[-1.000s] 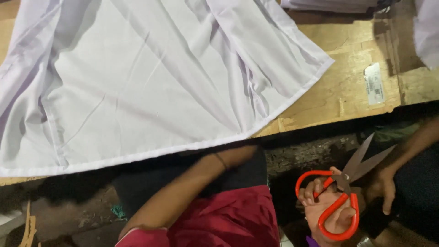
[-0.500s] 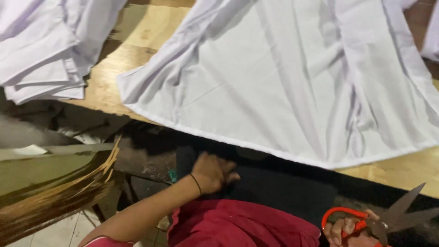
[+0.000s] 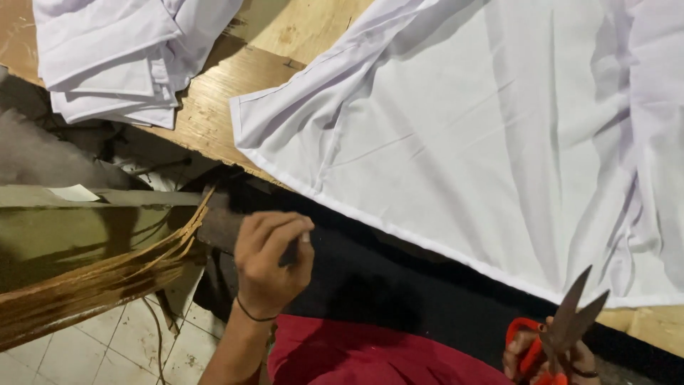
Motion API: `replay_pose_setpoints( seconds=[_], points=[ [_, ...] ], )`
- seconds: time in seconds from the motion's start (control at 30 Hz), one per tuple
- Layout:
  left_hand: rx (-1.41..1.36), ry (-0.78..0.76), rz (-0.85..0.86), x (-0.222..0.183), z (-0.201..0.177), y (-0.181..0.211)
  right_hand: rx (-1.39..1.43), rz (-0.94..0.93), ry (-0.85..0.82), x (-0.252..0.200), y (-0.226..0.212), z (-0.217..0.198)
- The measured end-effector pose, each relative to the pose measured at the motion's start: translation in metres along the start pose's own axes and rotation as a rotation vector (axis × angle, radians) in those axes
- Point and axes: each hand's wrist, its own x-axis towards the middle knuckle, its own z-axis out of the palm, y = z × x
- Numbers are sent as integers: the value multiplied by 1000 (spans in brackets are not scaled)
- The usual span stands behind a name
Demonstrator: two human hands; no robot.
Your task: Inspecting white shirts for loose threads, trimming them with scissors, and folding the shirts neatly on a wooden workbench.
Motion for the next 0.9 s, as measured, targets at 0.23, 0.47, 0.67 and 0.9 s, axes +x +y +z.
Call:
replay_pose_setpoints(
  seconds=[0.23, 0.47, 0.67, 0.9],
  points=[
    [225, -214, 100, 62, -6, -26, -544, 229, 960, 71, -12, 107],
    [185, -259, 91, 60, 6, -34, -1170, -37, 747, 81, 19, 152],
    [-189, -212, -5, 52, -4, -10, -234, 297, 1421, 79, 2, 124],
    [-782, -589, 104, -4, 51, 51, -201, -206, 1390, -7, 34, 89]
  ],
)
